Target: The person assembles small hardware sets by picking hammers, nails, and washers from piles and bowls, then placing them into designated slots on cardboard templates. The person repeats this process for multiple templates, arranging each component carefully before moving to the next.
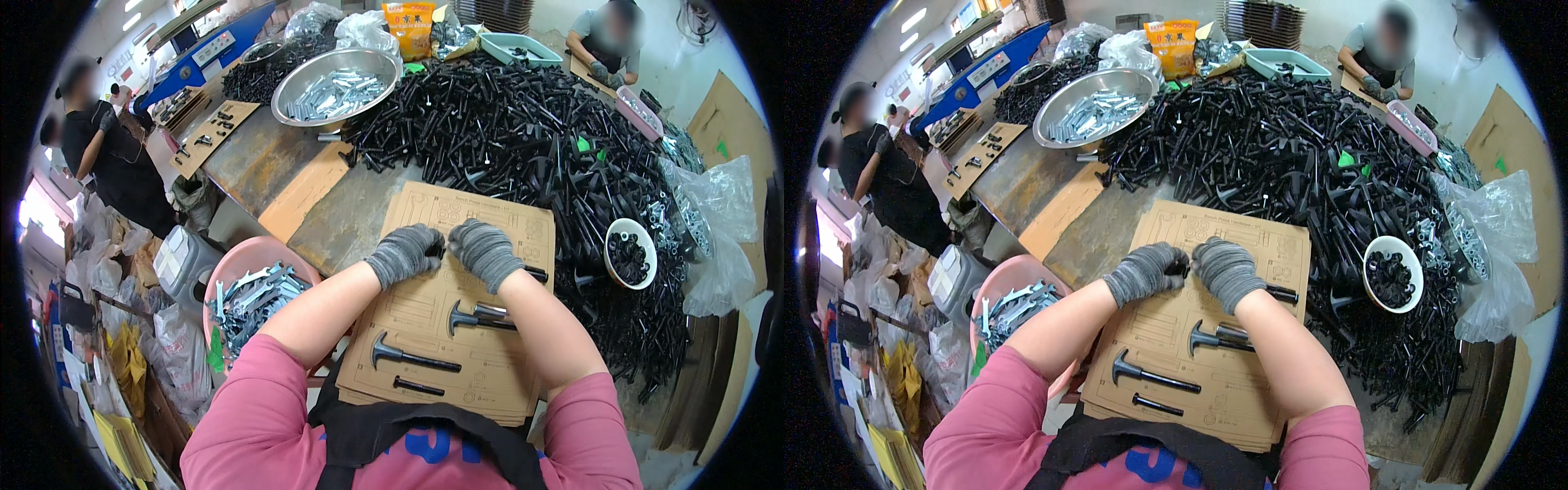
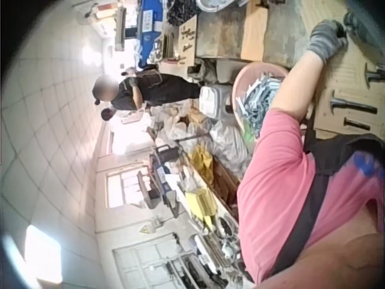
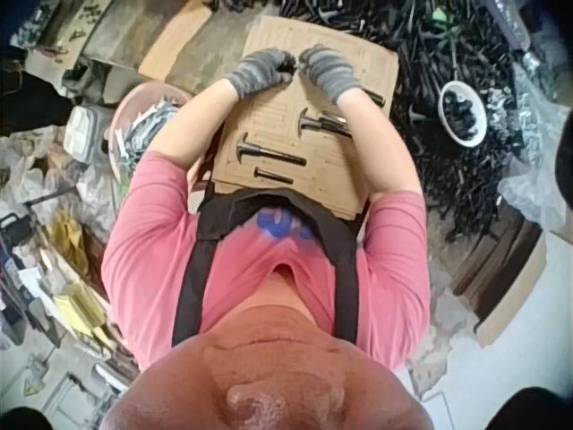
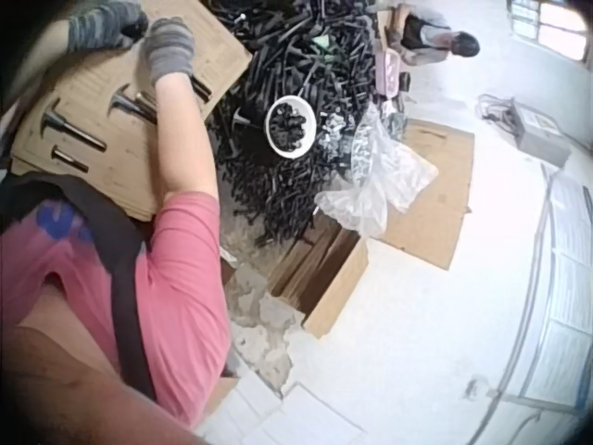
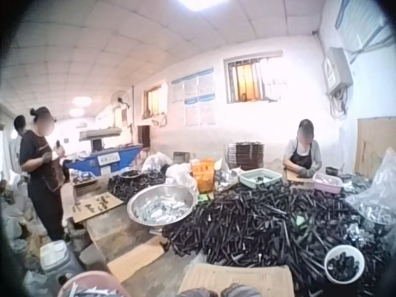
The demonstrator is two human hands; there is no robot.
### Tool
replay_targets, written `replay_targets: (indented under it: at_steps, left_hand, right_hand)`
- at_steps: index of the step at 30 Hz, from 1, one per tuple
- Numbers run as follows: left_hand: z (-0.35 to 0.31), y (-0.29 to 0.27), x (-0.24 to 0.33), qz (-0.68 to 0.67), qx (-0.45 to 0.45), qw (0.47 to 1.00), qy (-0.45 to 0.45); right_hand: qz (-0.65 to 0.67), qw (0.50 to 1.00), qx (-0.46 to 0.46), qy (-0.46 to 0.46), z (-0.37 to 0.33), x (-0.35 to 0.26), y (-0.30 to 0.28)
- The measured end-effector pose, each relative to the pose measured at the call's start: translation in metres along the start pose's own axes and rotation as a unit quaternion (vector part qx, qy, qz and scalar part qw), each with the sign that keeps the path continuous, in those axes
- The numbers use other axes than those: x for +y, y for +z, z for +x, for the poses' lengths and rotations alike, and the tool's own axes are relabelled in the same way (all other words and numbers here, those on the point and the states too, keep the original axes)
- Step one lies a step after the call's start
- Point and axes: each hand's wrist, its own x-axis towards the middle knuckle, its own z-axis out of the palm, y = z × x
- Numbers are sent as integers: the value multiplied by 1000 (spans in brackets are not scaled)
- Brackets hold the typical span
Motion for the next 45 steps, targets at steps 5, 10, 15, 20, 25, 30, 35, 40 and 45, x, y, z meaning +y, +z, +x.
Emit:
replay_targets:
  at_steps: [5, 10, 15, 20, 25, 30, 35, 40, 45]
  left_hand:
    - [10, -23, -10, -119, 76, 990, -25]
    - [62, -50, -104, 19, 241, 965, -104]
    - [80, -79, -132, 162, 228, 930, -241]
    - [103, -70, -124, 217, 199, 919, -263]
    - [103, -79, -141, 229, 103, 950, -186]
    - [84, -76, -152, 307, 120, 941, -81]
    - [58, -70, -155, 212, 181, 950, -138]
    - [42, -58, -130, 124, 105, 959, -231]
    - [56, -52, -111, 136, 51, 953, -266]
  right_hand:
    - [116, 988, -1, 103, 11, 65, -11]
    - [248, 958, -17, 141, 11, 83, -5]
    - [258, 950, -31, 172, 9, 77, -12]
    - [234, 956, -34, 174, 9, 83, -8]
    - [238, 956, -26, 170, 11, 84, -5]
    - [282, 944, -7, 168, 11, 85, -1]
    - [270, 948, -4, 166, 10, 83, -1]
    - [277, 942, -15, 188, 7, 78, -7]
    - [249, 949, -11, 191, 6, 74, -9]
